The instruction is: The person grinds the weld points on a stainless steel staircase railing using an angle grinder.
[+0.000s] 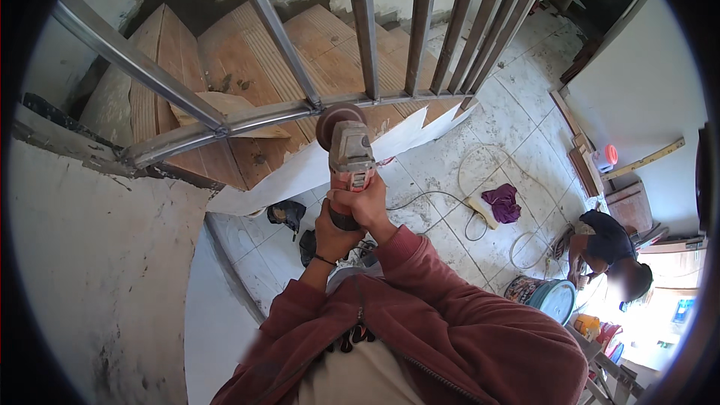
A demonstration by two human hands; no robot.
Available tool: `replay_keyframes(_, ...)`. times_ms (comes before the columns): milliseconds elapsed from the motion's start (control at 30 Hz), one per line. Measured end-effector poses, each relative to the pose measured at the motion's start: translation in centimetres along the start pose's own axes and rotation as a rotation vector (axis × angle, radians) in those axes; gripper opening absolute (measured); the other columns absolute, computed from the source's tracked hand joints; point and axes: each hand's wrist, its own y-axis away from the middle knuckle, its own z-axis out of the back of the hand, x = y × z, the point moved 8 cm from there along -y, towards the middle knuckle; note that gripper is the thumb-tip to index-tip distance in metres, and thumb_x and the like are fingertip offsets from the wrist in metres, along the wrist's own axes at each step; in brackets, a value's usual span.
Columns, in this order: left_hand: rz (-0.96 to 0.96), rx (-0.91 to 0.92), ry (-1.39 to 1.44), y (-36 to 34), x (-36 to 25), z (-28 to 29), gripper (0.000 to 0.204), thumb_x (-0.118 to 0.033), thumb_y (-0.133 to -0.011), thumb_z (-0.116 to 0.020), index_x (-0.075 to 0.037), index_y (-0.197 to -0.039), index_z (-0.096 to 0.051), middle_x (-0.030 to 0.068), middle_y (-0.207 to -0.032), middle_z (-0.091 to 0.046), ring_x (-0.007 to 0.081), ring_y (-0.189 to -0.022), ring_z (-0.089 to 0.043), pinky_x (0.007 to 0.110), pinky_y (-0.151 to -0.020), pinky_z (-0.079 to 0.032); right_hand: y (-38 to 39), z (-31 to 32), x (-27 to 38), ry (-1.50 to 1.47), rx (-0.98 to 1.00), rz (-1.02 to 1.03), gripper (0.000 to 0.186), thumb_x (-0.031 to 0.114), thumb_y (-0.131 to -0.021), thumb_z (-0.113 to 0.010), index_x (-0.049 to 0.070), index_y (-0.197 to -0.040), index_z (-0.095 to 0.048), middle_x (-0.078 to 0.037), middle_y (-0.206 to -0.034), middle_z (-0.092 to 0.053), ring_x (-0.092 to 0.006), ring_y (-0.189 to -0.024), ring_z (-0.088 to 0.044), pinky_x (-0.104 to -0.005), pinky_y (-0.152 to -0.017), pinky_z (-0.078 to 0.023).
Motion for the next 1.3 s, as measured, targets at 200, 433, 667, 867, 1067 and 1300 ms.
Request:
replay_keyframes(200,-0.026,-0.015,0.046,-0.2,-0.2,0.1,0.08,-0.022,-0.052,-0.083,-0.005,-0.121,-0.045,0.0155,-0.1,-0.066,0.0273,-0.092,-0.066,0.035,-0.078,-0.052,-0.3,-0.4,-0.3,0.033,0.031,0.02,0.058,0.016,-0.056,-0.082,-0.001,-0.104,-0.056,-0.011,-0.092,-0.066,-0.0167,-0.083,-0.062,-0.0312,-0.076,-0.05)
replay_keyframes(433,0.066,0.075,0.138,-0.5,0.6,-0.4,0.081,-0.018,-0.054,-0.083,-0.003,-0.123,-0.045,0.0134,-0.113,-0.059,0.0256,-0.103,-0.06,0.035,-0.087,-0.047,-0.4,-0.6,-0.1,0.056,0.047,-0.031,0.057,0.016,-0.055,-0.081,-0.001,-0.104,-0.056,-0.012,-0.094,-0.066,-0.0162,-0.084,-0.062,-0.0312,-0.079,-0.05)
replay_keyframes(667,-0.086,-0.067,0.012,0.2,0.1,0.4,0.079,-0.023,-0.054,-0.083,-0.006,-0.122,-0.045,0.0161,-0.101,-0.066,0.0293,-0.093,-0.066,0.037,-0.079,-0.052,-0.2,-0.8,-0.2,0.075,0.051,-0.012,0.059,0.015,-0.054,-0.082,-0.001,-0.104,-0.057,-0.01,-0.092,-0.066,-0.0154,-0.085,-0.061,-0.0308,-0.078,-0.05)
replay_keyframes(867,-0.063,-0.045,0.055,0.0,-0.3,0.4,0.079,-0.022,-0.053,-0.083,-0.005,-0.121,-0.046,0.0157,-0.101,-0.066,0.0296,-0.093,-0.066,0.036,-0.079,-0.052,-0.1,-0.8,0.3,0.019,0.037,-0.02,0.059,0.012,-0.054,-0.083,-0.001,-0.105,-0.057,-0.008,-0.095,-0.066,-0.0148,-0.084,-0.06,-0.0299,-0.078,-0.05)
replay_keyframes(1067,-0.04,-0.039,0.021,-0.1,-1.0,0.2,0.078,-0.021,-0.053,-0.083,-0.006,-0.12,-0.045,0.0159,-0.102,-0.065,0.0287,-0.094,-0.066,0.036,-0.079,-0.052,-0.6,-0.4,-0.4,0.027,0.035,0.009,0.059,0.017,-0.055,-0.082,-0.001,-0.104,-0.056,-0.013,-0.094,-0.067,-0.017,-0.085,-0.062,-0.0312,-0.079,-0.05)
replay_keyframes(1300,-0.061,-0.03,0.006,-0.1,-0.8,0.2,0.076,-0.02,-0.054,-0.082,-0.005,-0.119,-0.045,0.0159,-0.1,-0.065,0.0288,-0.092,-0.066,0.036,-0.078,-0.052,-0.2,-0.5,-0.4,0.043,0.032,-0.019,0.06,0.017,-0.055,-0.082,-0.001,-0.105,-0.056,-0.012,-0.095,-0.066,-0.0171,-0.086,-0.062,-0.031,-0.079,-0.049)
